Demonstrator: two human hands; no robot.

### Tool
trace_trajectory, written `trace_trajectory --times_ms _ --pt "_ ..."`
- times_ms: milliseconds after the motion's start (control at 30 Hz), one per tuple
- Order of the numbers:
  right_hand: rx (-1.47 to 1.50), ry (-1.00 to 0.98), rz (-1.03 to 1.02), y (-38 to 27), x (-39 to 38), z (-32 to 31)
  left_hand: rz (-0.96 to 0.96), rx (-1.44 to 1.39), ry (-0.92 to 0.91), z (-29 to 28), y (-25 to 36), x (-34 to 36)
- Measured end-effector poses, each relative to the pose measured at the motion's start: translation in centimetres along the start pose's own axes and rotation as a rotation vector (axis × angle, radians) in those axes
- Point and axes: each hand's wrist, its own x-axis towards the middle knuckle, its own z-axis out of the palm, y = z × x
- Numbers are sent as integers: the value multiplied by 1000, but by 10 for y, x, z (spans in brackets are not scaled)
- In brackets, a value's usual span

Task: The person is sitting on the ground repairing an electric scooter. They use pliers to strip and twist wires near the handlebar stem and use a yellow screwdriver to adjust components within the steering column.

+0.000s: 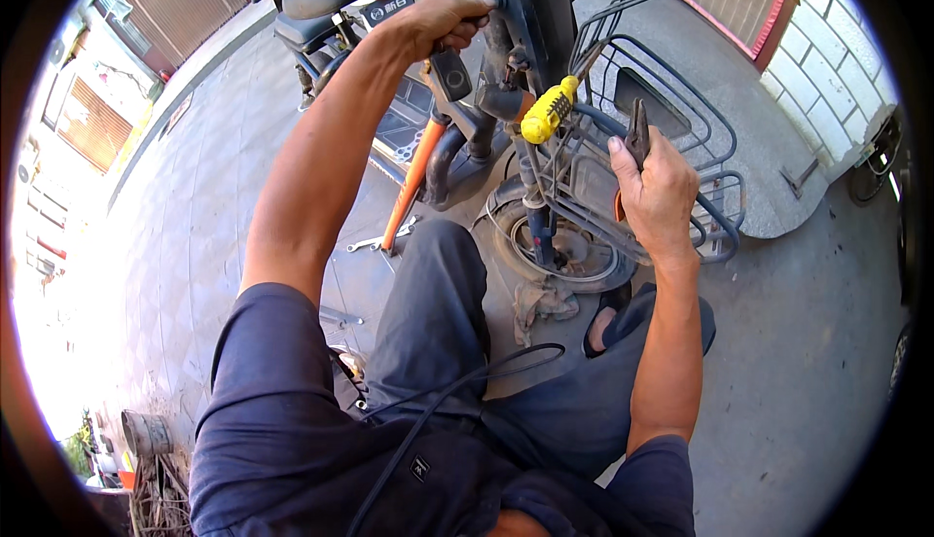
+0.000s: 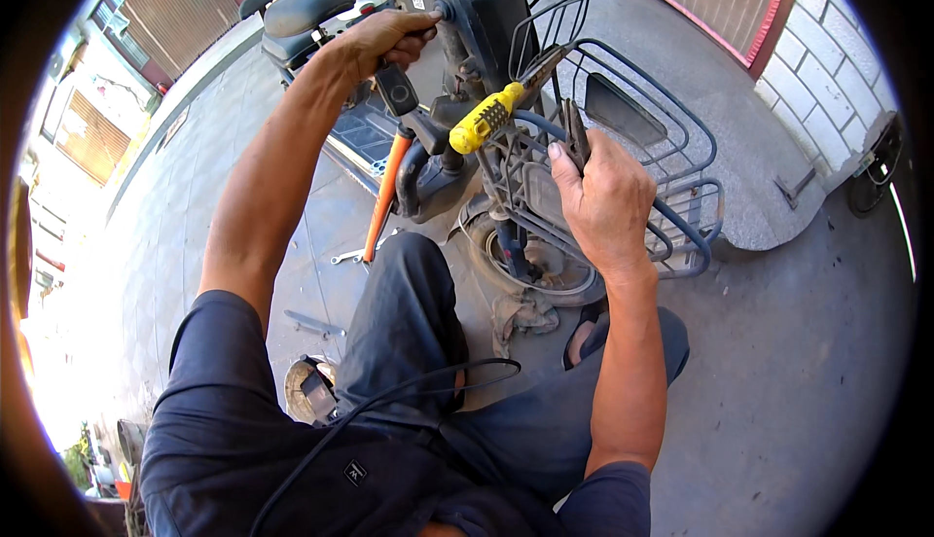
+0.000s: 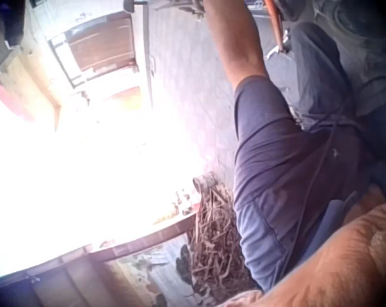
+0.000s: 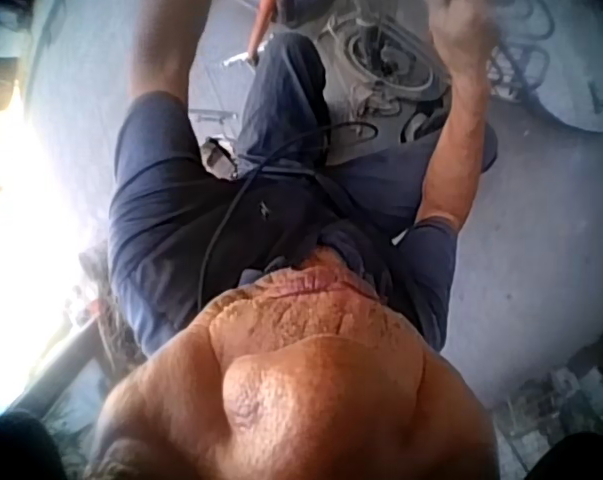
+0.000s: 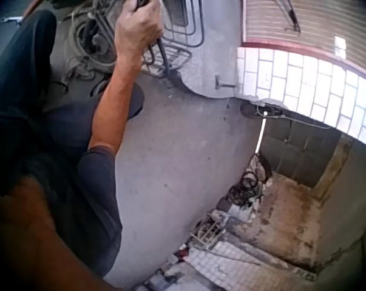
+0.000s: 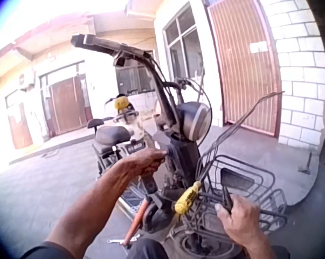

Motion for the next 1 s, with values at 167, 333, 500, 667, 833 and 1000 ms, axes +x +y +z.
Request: trace_trajectory --times_ms 167,333,500,667,833,1000 --pt "-1 16 2 0 0 4 214 956 429 13 3 9" --pt "134 163 39 4 -10 8 289 922 636 16 -21 4" --pt "596 281 258 6 -47 -19 433 845 652 -6 -83 -22" --pt "732 301 586 -2 -115 -24 304 785 763 17 -126 -88" --pt "1022 88 1201 -3 -138 5 152 362 481 112 -176 -164" --pt "1110 -34 1305 0 -147 34 46 156 -67 195 -200 -202"
